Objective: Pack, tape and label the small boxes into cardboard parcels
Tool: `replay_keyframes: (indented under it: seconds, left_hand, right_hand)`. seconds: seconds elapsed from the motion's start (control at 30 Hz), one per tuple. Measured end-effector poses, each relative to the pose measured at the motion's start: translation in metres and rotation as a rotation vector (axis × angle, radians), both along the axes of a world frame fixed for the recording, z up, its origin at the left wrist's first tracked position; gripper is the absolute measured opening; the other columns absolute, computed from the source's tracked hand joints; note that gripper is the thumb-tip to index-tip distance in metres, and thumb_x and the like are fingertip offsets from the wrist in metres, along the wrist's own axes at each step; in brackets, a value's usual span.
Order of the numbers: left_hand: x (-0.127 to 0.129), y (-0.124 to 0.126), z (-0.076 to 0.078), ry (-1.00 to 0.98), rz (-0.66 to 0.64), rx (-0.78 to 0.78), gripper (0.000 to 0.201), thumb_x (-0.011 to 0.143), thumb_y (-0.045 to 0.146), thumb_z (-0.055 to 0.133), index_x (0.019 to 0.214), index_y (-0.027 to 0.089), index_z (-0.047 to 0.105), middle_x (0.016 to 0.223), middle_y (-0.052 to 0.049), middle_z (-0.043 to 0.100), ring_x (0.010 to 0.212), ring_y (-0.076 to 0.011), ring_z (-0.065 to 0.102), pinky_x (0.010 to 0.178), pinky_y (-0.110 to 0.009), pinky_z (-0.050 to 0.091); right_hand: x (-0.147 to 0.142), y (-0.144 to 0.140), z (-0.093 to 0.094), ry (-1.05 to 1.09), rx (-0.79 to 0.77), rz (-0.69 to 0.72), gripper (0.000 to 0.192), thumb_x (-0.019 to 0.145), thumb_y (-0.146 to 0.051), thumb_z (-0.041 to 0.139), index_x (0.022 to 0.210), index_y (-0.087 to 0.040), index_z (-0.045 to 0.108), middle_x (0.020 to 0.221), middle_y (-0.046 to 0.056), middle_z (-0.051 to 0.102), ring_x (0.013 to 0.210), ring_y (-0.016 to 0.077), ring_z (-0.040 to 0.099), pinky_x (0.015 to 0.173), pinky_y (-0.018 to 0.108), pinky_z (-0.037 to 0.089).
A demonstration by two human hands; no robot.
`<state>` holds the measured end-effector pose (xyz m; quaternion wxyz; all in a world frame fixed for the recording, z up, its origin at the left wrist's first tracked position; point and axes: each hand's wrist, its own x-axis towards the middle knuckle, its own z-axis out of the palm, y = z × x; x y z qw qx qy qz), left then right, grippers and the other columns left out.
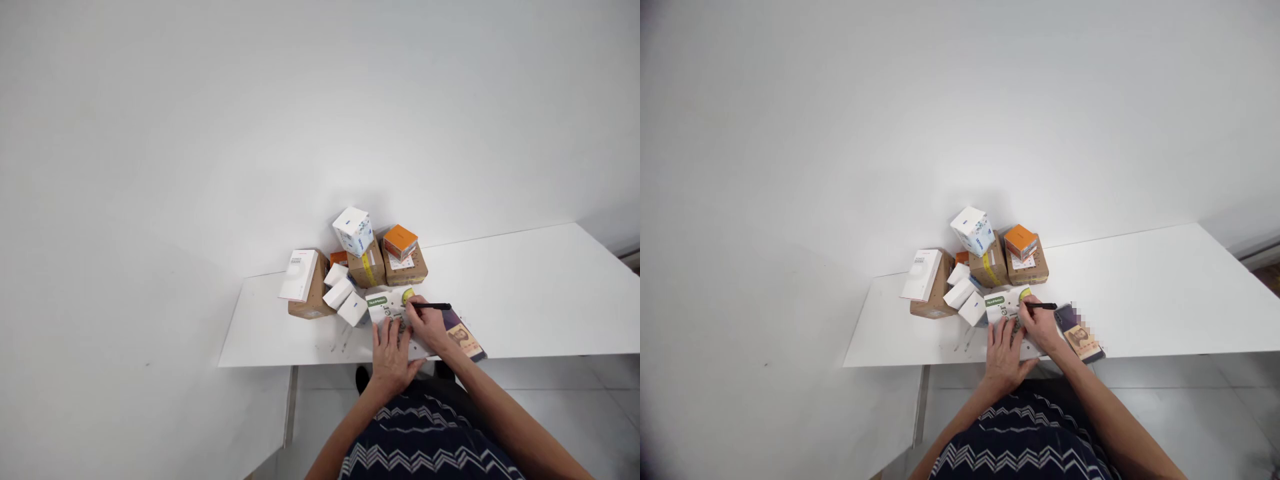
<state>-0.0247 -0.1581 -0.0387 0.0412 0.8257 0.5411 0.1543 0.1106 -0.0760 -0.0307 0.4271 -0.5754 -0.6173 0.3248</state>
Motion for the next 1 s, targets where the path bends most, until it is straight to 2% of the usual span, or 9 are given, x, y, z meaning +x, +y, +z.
replay_keyframes:
  seconds: [0.13, 0.53, 0.67, 0.77, 0.83, 0.9, 0.93, 1.0]
  left_hand:
    - [0.0, 0.0, -0.001, -0.006, 0.005, 0.003, 0.068, 0.081, 0.061, 0.047, 0.135, 0.019, 0.045, 0.142, -0.012, 0.043, 0.135, -0.0342, 0.029, 0.112, -0.056, 0.014]
    - [0.0, -0.001, 0.001, 0.002, -0.005, 0.007, 0.067, 0.082, 0.06, 0.046, 0.135, 0.019, 0.044, 0.142, -0.012, 0.042, 0.135, -0.0344, 0.028, 0.111, -0.057, 0.016]
    - [0.0, -0.001, 0.002, 0.009, -0.003, 0.004, 0.066, 0.083, 0.061, 0.045, 0.135, 0.019, 0.044, 0.142, -0.012, 0.042, 0.135, -0.0342, 0.027, 0.11, -0.057, 0.017]
    - [0.001, 0.0, 0.002, 0.024, 0.003, 0.018, 0.065, 0.082, 0.061, 0.046, 0.132, 0.02, 0.047, 0.141, -0.012, 0.043, 0.134, -0.0345, 0.029, 0.109, -0.058, 0.019]
    - [0.001, 0.001, 0.003, 0.038, 0.007, 0.037, 0.064, 0.082, 0.062, 0.046, 0.131, 0.02, 0.048, 0.141, -0.011, 0.043, 0.134, -0.0346, 0.029, 0.108, -0.058, 0.021]
    - [0.001, 0.001, 0.003, 0.046, 0.005, 0.053, 0.064, 0.082, 0.062, 0.045, 0.131, 0.021, 0.047, 0.141, -0.011, 0.043, 0.134, -0.0343, 0.029, 0.108, -0.058, 0.022]
    - [0.001, 0.001, 0.003, 0.049, 0.003, 0.06, 0.065, 0.082, 0.062, 0.045, 0.132, 0.021, 0.047, 0.141, -0.011, 0.042, 0.134, -0.034, 0.029, 0.108, -0.058, 0.023]
    - [0.001, 0.0, 0.003, 0.056, 0.002, 0.071, 0.065, 0.082, 0.062, 0.045, 0.131, 0.02, 0.047, 0.141, -0.011, 0.042, 0.134, -0.0339, 0.028, 0.108, -0.058, 0.023]
  right_hand:
    - [0.0, 0.001, -0.002, -0.09, 0.003, 0.023, 0.018, 0.085, -0.034, 0.041, 0.078, -0.023, 0.053, 0.072, 0.002, 0.062, 0.072, 0.0184, 0.058, 0.072, 0.028, 0.045]
    - [-0.001, 0.002, 0.001, -0.134, -0.021, 0.041, 0.017, 0.084, -0.032, 0.04, 0.077, -0.023, 0.053, 0.072, 0.004, 0.062, 0.071, 0.0188, 0.057, 0.069, 0.028, 0.044]
    - [-0.002, 0.001, 0.005, -0.001, -0.039, -0.012, 0.018, 0.082, -0.035, 0.046, 0.074, -0.021, 0.054, 0.065, 0.001, 0.059, 0.062, 0.0159, 0.054, 0.064, 0.027, 0.043]
    - [0.002, 0.003, 0.005, 0.31, -0.153, -0.182, 0.024, 0.081, -0.043, 0.05, 0.073, -0.02, 0.054, 0.053, -0.003, 0.053, 0.049, 0.0122, 0.047, 0.051, 0.024, 0.039]
    - [0.009, 0.006, -0.001, 0.561, -0.217, -0.317, 0.026, 0.08, -0.045, 0.05, 0.074, -0.02, 0.053, 0.05, -0.004, 0.051, 0.044, 0.0109, 0.045, 0.044, 0.022, 0.035]
    - [0.019, 0.01, -0.014, 0.679, -0.262, -0.425, 0.025, 0.08, -0.043, 0.047, 0.076, -0.019, 0.054, 0.051, -0.003, 0.054, 0.044, 0.0112, 0.048, 0.042, 0.022, 0.034]
    - [0.025, 0.011, -0.023, 0.642, -0.294, -0.447, 0.024, 0.08, -0.041, 0.046, 0.076, -0.019, 0.054, 0.053, -0.002, 0.055, 0.045, 0.0119, 0.05, 0.043, 0.022, 0.035]
    - [0.037, 0.011, -0.043, 0.38, -0.408, -0.385, 0.024, 0.08, -0.039, 0.045, 0.072, -0.018, 0.055, 0.051, 0.0, 0.056, 0.045, 0.0134, 0.052, 0.045, 0.024, 0.037]
